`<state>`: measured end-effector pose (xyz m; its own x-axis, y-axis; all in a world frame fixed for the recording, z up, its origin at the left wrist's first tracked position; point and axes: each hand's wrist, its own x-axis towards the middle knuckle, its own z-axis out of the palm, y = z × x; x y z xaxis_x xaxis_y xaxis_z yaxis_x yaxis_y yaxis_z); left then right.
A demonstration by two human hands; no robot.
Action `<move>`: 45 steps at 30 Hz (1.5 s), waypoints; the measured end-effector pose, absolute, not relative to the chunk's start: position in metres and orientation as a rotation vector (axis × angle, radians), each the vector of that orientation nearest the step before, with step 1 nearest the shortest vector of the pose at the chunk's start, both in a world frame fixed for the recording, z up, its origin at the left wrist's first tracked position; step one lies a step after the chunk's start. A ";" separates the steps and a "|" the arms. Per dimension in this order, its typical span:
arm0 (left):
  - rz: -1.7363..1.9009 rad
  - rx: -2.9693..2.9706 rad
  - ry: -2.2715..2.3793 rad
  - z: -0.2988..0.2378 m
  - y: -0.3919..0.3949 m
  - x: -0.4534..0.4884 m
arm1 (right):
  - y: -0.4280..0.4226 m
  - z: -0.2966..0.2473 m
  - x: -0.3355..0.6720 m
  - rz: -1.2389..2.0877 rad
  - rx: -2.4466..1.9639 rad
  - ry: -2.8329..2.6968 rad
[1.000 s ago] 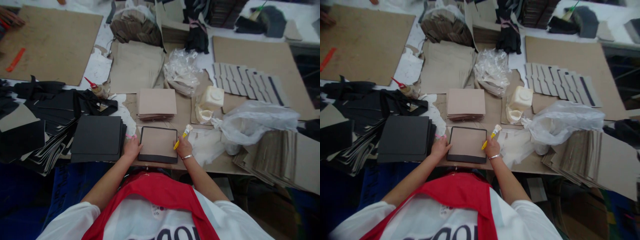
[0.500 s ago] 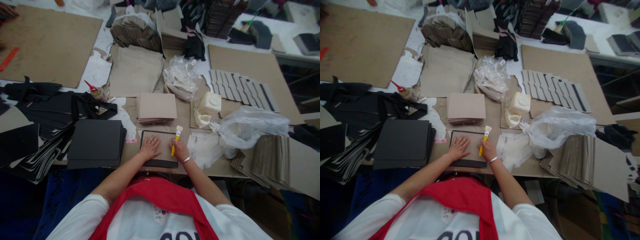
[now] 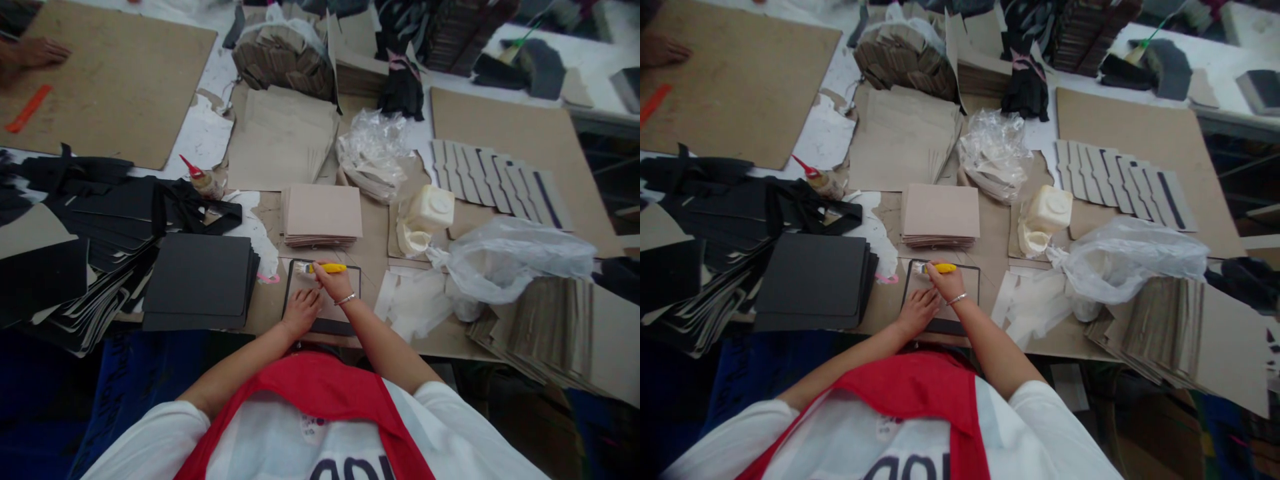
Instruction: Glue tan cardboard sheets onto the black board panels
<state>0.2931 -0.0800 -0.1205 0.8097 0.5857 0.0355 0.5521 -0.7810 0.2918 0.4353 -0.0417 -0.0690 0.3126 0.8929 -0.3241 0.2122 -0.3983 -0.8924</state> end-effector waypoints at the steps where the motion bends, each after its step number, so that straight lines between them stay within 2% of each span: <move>1: 0.172 2.726 0.875 -0.121 -0.080 0.293 | -0.040 -0.075 0.434 1.103 -1.823 -0.996; 10: 0.085 2.660 0.896 -0.121 -0.081 0.292 | -0.093 -0.077 0.510 0.922 -2.048 -0.862; 18: -0.003 2.707 0.893 -0.109 -0.081 0.298 | -0.135 -0.060 0.548 0.812 -2.021 -0.665; 23: -0.056 2.717 0.917 -0.105 -0.080 0.307 | -0.193 -0.052 0.575 0.715 -2.004 -1.025; 28: 0.033 2.694 0.686 -0.110 -0.095 0.329 | -0.250 -0.095 0.571 0.408 -2.193 -1.703; 31: -0.006 2.686 0.652 -0.113 -0.105 0.343 | -0.271 -0.125 0.559 0.254 -2.176 -1.915; 40: -0.167 2.654 0.700 -0.093 -0.111 0.355 | -0.280 -0.144 0.570 0.228 -2.218 -1.736; 45: -0.059 2.489 0.650 -0.084 -0.115 0.385 | -0.277 -0.137 0.577 0.281 -2.224 -1.593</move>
<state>0.3847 -0.1151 -0.0844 0.8814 0.4379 -0.1772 0.4627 -0.7249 0.5103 0.5773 -0.2767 -0.1370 0.3344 0.9404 0.0622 0.8624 -0.2787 -0.4225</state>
